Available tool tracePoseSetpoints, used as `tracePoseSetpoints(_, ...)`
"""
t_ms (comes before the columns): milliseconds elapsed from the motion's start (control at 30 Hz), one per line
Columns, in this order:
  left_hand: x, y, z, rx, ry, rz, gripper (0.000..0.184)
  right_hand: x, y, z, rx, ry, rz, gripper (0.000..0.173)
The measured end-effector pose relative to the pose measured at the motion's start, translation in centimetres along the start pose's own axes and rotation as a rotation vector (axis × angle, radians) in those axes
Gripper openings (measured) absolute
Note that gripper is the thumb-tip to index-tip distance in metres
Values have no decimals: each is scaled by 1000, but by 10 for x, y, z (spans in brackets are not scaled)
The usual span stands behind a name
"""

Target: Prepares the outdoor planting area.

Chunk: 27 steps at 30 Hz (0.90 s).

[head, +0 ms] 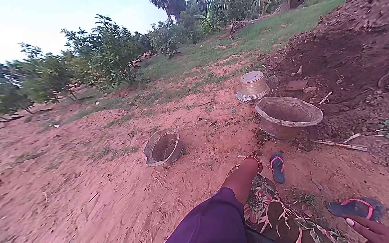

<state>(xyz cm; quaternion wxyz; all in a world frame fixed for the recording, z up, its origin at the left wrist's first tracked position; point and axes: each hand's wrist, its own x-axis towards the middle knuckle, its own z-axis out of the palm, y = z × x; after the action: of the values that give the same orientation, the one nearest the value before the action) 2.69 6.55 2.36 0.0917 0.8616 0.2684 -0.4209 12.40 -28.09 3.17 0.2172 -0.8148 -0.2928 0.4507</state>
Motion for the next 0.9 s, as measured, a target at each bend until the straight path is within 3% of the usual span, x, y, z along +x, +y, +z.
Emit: tracePoseSetpoints(900, 3, -1, -1, 49, -8, 13, 47, 1, 1, 0, 7, -13, -4, 48)
